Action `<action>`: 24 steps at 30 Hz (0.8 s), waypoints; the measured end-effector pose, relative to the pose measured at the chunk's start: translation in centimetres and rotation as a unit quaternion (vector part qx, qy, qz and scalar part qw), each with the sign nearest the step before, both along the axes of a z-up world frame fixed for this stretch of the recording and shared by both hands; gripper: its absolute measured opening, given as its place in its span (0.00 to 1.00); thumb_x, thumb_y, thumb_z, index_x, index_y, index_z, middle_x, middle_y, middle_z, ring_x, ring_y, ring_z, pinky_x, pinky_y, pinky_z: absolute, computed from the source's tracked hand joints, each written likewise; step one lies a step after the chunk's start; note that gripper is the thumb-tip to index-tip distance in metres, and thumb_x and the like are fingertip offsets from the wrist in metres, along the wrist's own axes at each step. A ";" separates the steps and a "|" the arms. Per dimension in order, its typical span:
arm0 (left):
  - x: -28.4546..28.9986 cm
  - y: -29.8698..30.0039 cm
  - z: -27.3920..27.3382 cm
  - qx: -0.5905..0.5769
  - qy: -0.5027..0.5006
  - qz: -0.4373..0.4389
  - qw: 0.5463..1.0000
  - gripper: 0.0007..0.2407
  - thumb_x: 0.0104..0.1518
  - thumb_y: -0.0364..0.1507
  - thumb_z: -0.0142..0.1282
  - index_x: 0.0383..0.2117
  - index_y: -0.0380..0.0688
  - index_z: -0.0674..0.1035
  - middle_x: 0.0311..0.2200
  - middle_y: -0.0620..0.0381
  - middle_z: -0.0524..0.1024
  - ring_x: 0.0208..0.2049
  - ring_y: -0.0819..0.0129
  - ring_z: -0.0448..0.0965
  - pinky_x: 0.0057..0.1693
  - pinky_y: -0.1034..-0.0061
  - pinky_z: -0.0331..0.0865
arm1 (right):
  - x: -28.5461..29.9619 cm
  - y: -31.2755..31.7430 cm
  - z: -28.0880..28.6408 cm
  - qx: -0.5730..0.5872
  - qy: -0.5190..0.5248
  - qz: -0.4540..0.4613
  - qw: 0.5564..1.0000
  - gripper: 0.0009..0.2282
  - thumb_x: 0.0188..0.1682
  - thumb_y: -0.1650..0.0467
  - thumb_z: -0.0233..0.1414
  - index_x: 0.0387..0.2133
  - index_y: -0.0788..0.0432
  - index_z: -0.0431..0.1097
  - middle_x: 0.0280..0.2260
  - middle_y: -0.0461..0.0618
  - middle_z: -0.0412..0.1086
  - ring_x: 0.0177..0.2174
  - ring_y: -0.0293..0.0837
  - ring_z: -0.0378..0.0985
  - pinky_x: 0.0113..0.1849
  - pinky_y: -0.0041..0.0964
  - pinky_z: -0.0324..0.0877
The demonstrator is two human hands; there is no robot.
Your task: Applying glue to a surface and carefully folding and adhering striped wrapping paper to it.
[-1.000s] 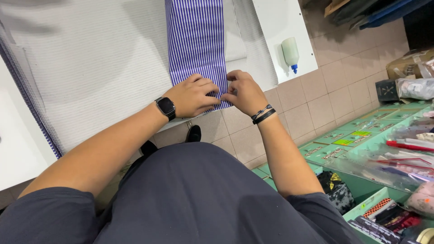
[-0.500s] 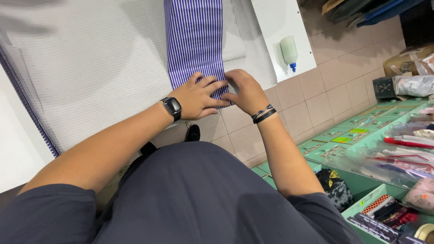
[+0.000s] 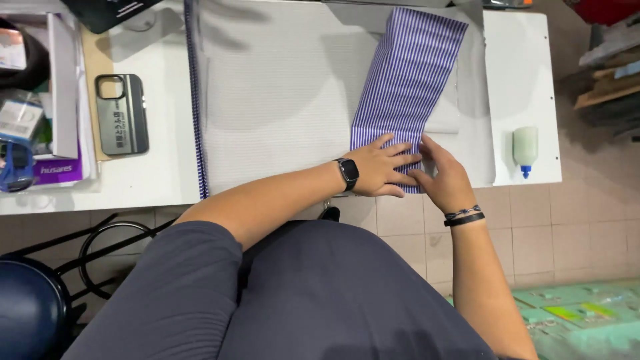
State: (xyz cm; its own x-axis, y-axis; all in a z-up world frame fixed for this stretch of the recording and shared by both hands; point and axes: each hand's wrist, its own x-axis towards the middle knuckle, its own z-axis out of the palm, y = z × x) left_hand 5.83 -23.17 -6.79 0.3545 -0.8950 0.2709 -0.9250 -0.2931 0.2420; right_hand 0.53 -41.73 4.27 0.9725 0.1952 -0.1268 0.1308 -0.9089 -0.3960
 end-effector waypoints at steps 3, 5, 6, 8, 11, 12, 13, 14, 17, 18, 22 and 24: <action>0.3 0.1 0.0 0.006 0.008 0.014 1.000 0.25 0.65 0.57 0.27 0.59 0.74 0.73 0.67 0.59 0.60 0.71 0.56 0.48 0.70 0.44 0.36 | 0.8 0.4 0.1 0.003 0.007 -0.007 1.000 0.34 0.46 0.72 0.62 0.67 0.62 0.56 0.55 0.60 0.70 0.55 0.58 0.71 0.55 0.52 0.67; 0.5 0.3 0.3 -0.002 0.005 0.025 1.000 0.26 0.65 0.57 0.25 0.59 0.70 0.72 0.67 0.57 0.60 0.71 0.57 0.50 0.71 0.46 0.36 | 1.3 0.5 -0.1 0.012 0.008 -0.027 1.000 0.32 0.48 0.72 0.61 0.67 0.61 0.58 0.56 0.59 0.69 0.56 0.57 0.71 0.56 0.50 0.67; 0.8 0.7 0.3 -0.001 0.004 0.029 1.000 0.26 0.65 0.57 0.25 0.59 0.70 0.72 0.67 0.57 0.60 0.71 0.57 0.50 0.71 0.46 0.36 | 1.7 0.4 -0.6 0.013 0.007 -0.022 1.000 0.32 0.48 0.72 0.61 0.67 0.61 0.58 0.56 0.59 0.69 0.56 0.57 0.71 0.56 0.50 0.67; 1.0 1.0 0.3 0.000 0.017 0.043 0.999 0.25 0.65 0.56 0.26 0.61 0.70 0.71 0.67 0.56 0.60 0.71 0.56 0.50 0.71 0.46 0.36 | 2.1 0.0 -1.5 0.022 -0.001 -0.044 0.999 0.29 0.50 0.71 0.60 0.66 0.60 0.60 0.56 0.58 0.69 0.56 0.56 0.70 0.56 0.48 0.67; 1.3 1.8 0.1 -0.010 0.020 0.054 0.998 0.25 0.65 0.56 0.30 0.61 0.68 0.71 0.68 0.55 0.59 0.71 0.56 0.51 0.71 0.47 0.37 | 2.5 0.7 -1.1 0.029 0.009 -0.063 0.998 0.28 0.51 0.72 0.60 0.66 0.59 0.60 0.56 0.57 0.69 0.56 0.55 0.70 0.56 0.48 0.67; 1.3 2.1 0.3 -0.010 0.020 0.056 0.998 0.25 0.65 0.56 0.30 0.61 0.68 0.71 0.68 0.55 0.59 0.71 0.56 0.51 0.71 0.47 0.37 | 2.6 1.0 -0.8 0.029 0.009 -0.061 0.998 0.28 0.51 0.72 0.60 0.66 0.59 0.60 0.56 0.57 0.69 0.56 0.55 0.70 0.56 0.48 0.67; 1.3 2.4 0.5 -0.004 0.027 0.057 0.998 0.25 0.65 0.57 0.31 0.62 0.67 0.70 0.68 0.54 0.58 0.71 0.56 0.50 0.71 0.47 0.37 | 2.6 1.2 -0.5 0.039 0.009 -0.058 0.997 0.28 0.51 0.72 0.60 0.65 0.60 0.60 0.56 0.58 0.69 0.56 0.57 0.70 0.56 0.50 0.67; 1.2 2.7 0.7 0.001 0.035 0.058 0.998 0.26 0.65 0.57 0.32 0.63 0.66 0.70 0.69 0.54 0.58 0.72 0.56 0.50 0.71 0.47 0.36 | 2.5 1.5 -0.2 0.050 0.009 -0.056 0.997 0.28 0.51 0.72 0.60 0.65 0.60 0.60 0.56 0.59 0.69 0.56 0.58 0.70 0.56 0.52 0.67; 1.6 3.7 0.5 0.007 0.030 0.069 0.997 0.27 0.64 0.58 0.32 0.65 0.65 0.67 0.69 0.53 0.58 0.72 0.56 0.51 0.72 0.49 0.36 | 3.2 1.3 -1.1 0.051 -0.001 -0.050 0.997 0.27 0.51 0.71 0.61 0.64 0.60 0.62 0.55 0.58 0.69 0.55 0.58 0.71 0.55 0.51 0.68; 1.8 4.1 0.7 0.006 0.030 0.069 0.997 0.27 0.64 0.58 0.32 0.65 0.65 0.67 0.69 0.53 0.58 0.72 0.56 0.51 0.72 0.49 0.36 | 3.4 1.3 -1.2 0.050 -0.001 -0.050 0.997 0.27 0.51 0.71 0.61 0.64 0.60 0.62 0.55 0.58 0.69 0.55 0.58 0.71 0.55 0.51 0.68; 2.7 5.7 1.7 0.026 0.058 0.082 0.995 0.28 0.64 0.58 0.32 0.67 0.63 0.66 0.71 0.53 0.56 0.72 0.55 0.50 0.74 0.51 0.36 | 4.5 1.7 -2.5 0.050 -0.037 -0.018 0.998 0.25 0.51 0.71 0.61 0.63 0.60 0.64 0.54 0.61 0.70 0.54 0.60 0.71 0.54 0.53 0.69; 3.0 5.8 1.8 0.020 0.070 0.072 0.995 0.28 0.65 0.57 0.33 0.67 0.62 0.64 0.71 0.53 0.54 0.73 0.54 0.50 0.74 0.52 0.37 | 4.4 1.3 -3.4 0.037 -0.060 -0.014 0.997 0.25 0.50 0.72 0.61 0.62 0.61 0.65 0.54 0.62 0.70 0.54 0.62 0.71 0.54 0.54 0.69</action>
